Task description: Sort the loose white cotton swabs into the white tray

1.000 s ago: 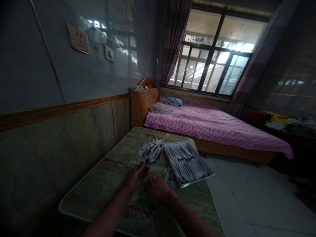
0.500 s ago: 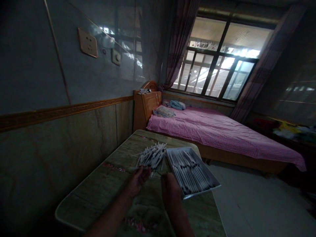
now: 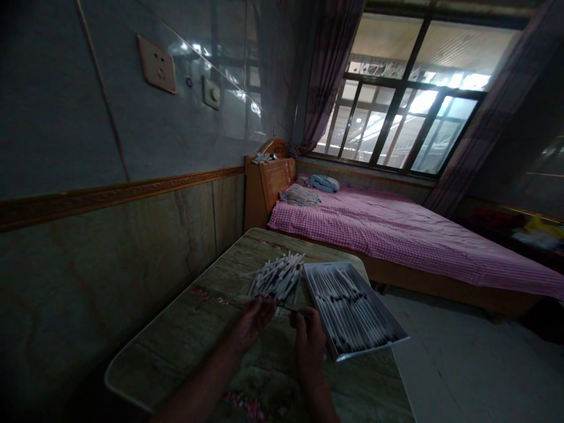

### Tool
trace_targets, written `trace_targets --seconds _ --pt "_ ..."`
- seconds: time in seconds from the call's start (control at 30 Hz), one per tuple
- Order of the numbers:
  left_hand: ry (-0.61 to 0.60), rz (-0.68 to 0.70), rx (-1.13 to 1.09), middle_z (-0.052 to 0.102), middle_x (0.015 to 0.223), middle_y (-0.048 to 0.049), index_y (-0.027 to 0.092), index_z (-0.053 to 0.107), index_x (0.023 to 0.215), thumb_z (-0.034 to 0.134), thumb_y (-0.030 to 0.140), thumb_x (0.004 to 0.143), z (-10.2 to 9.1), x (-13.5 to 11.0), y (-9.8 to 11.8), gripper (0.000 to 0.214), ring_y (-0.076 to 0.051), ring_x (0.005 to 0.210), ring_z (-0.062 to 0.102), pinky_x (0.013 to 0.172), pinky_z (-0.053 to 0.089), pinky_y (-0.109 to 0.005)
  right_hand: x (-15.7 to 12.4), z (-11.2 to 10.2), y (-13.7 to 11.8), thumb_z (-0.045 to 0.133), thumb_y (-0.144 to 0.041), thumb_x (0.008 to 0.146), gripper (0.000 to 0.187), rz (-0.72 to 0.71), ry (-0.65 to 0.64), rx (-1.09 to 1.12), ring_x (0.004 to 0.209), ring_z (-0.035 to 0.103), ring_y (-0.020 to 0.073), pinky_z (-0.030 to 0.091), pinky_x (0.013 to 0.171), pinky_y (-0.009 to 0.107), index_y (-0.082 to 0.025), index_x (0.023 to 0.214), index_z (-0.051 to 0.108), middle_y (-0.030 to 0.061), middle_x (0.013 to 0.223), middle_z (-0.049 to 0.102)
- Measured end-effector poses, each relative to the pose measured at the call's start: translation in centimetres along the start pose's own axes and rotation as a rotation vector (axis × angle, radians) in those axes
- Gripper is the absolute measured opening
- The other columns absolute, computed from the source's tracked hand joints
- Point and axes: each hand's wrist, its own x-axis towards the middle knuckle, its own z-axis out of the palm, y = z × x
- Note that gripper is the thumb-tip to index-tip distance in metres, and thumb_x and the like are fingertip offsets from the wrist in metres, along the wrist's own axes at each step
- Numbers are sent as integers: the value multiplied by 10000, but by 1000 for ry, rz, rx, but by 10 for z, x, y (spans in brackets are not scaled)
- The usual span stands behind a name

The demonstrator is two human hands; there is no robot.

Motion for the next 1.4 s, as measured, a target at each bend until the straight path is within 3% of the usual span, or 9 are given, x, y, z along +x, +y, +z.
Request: trace_targets --seconds 0.27,0.63,0.9,1.07,1.2,1.33,1.4 --pt "-17 -2 60 771 765 -37 165 642 818 788 171 755 3 -3 -3 159 -204 748 754 756 614 -345 -1 1 4 544 -496 874 290 23 -6 20 705 634 182 509 665 303 -211 864 592 19 770 674" --pt "22 56 181 767 793 -32 153 651 798 864 222 658 11 -5 -7 264 -175 700 740 653 600 -266 1 9 17 537 -616 820 423 322 106 339 604 663 178 468 473 250 -204 913 568 17 722 701" --pt "10 84 277 761 786 -32 156 657 793 901 286 591 16 -8 -9 342 -174 698 731 651 589 -267 0 7 28 500 -595 856 391 331 135 323 612 669 176 476 484 250 -215 924 557 11 747 706" --pt "-43 47 379 745 711 -26 156 675 757 930 320 508 18 -9 -15 393 -180 621 699 608 555 -277 -7 14 25 400 -474 935 318 120 -28 -11 762 668 185 529 649 277 -234 911 607 18 809 693" --pt "-53 49 391 753 745 -49 141 714 768 912 329 542 20 -10 -14 354 -206 711 706 700 527 -286 -11 26 12 341 -342 971 355 -129 -191 -379 1043 639 227 513 873 351 -224 1209 576 102 1153 668" --pt "-51 57 465 748 730 -48 135 729 746 903 318 561 20 -10 -13 313 -200 719 696 695 501 -261 -11 33 6 437 -299 936 481 -163 -303 -815 1195 567 329 473 946 450 -135 1388 459 212 1306 579" --pt "-41 73 483 741 705 -34 140 724 727 916 299 538 18 -8 -14 313 -178 682 684 663 498 -243 -10 29 10 480 -293 915 569 -153 -370 -894 1243 534 352 461 958 471 -105 1444 388 238 1356 541"
